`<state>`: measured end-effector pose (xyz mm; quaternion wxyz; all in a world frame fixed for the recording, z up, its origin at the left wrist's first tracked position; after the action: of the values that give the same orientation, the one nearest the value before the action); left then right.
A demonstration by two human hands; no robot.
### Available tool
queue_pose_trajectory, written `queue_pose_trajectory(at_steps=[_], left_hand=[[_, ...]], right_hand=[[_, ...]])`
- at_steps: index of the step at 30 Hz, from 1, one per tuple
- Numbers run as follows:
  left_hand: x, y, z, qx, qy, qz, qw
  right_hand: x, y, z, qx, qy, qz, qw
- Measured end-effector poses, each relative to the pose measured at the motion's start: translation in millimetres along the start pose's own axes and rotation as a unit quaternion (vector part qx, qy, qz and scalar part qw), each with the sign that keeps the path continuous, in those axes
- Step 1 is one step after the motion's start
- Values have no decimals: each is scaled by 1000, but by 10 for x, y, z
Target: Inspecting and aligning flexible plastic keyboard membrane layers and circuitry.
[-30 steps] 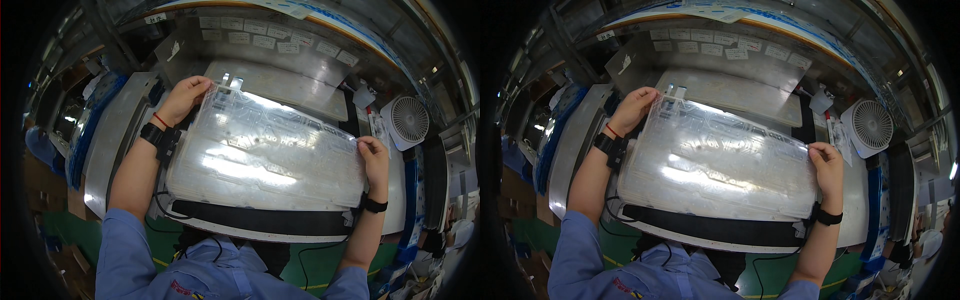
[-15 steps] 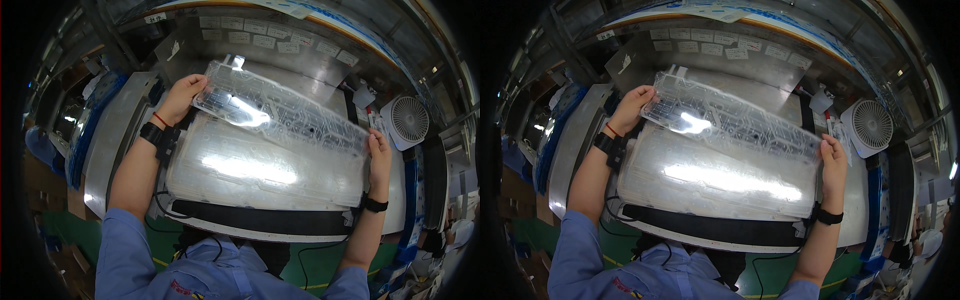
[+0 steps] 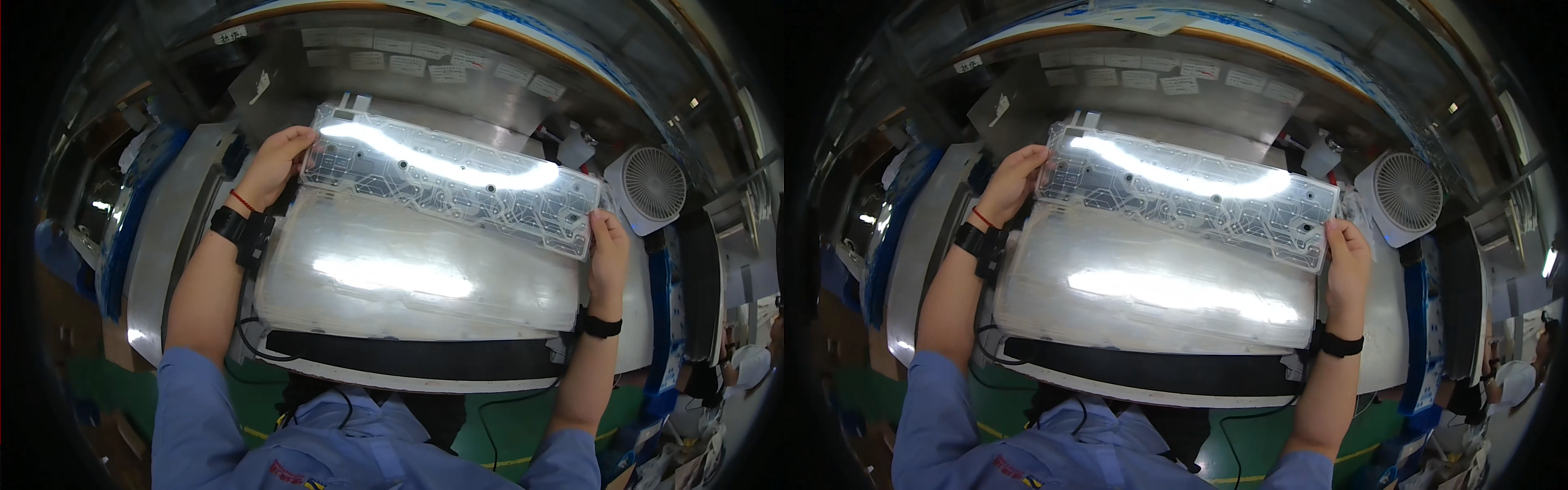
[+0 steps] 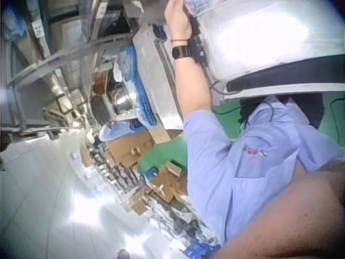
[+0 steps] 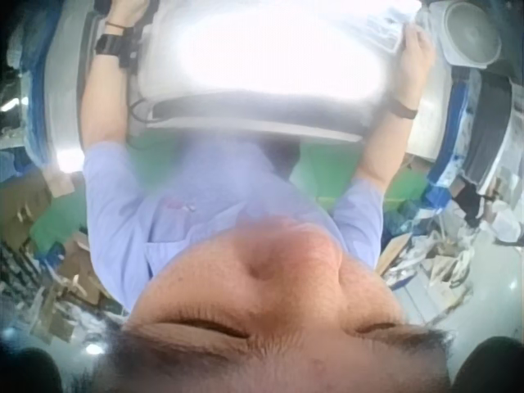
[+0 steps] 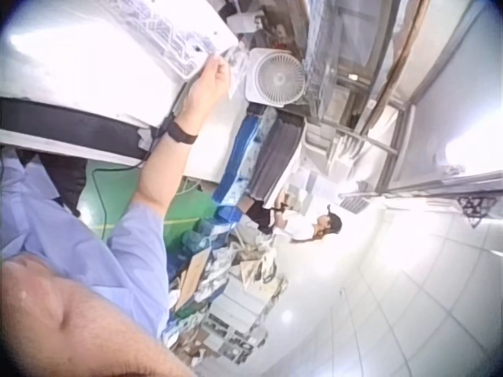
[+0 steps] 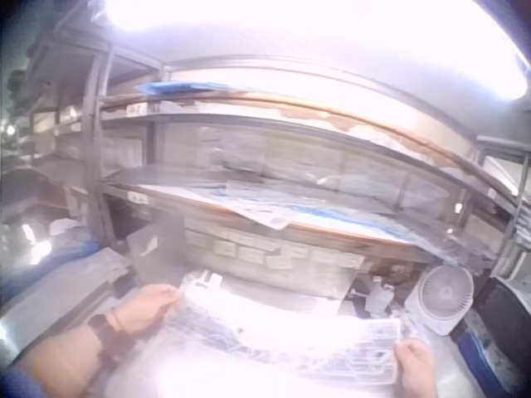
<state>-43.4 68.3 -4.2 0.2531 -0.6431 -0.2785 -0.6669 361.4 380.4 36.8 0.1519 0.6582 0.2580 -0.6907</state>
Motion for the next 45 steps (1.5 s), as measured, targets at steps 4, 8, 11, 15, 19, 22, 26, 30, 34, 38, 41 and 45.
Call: queue_pose_trajectory(at_steps=[4,8,11,15,19,22,26,30,34,38,41,45], left_hand=[[-6,-5,18,-8,6,-2,1000],[31,34,30,4,2,-8,1000],[42,42,59,-6,2,-6,1000],[30,32,43,-12,-4,-5,1000],[9,23,27,-10,-5,-7,1000],[-3,9,20,-8,-6,-6,1000],[-5,2,26,-12,-5,-3,1000],[-12,3,26,-14,-6,-6,1000],[-2,11,29,-13,-8,-5,1000],[-20,-2,18,-12,-3,-8,1000],[24,26,46,-2,-6,2,1000],[25,-7,10,-8,13,25,1000]], right_hand=[[6,-9,-37,-8,-1,-7,1000],[-35,9,5,-4,-7,-13,1000],[-50,20,13,-7,-7,-15,1000],[-56,15,10,-6,-6,-17,1000],[-66,17,31,-8,-17,-25,1000],[-79,25,36,-1,-16,-22,1000],[-66,26,28,-4,-18,-18,1000],[-81,27,37,-16,-17,-15,1000],[-69,15,20,-14,-22,-24,999],[-63,11,4,-12,-8,-27,1000],[-56,9,-22,5,20,-30,999],[-20,-11,-72,26,34,-31,999]])
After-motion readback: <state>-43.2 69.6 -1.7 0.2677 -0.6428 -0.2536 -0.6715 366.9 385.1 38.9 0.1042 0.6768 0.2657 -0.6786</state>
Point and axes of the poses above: each hand's wrist, its own y-axis away from the middle knuckle, its own z-axis out of the palm, x = y × z, the point moved 8 cm from there along -y, towards the middle knuckle, and after that the axes turned 1 degree about -y, right-handed, at the moved point
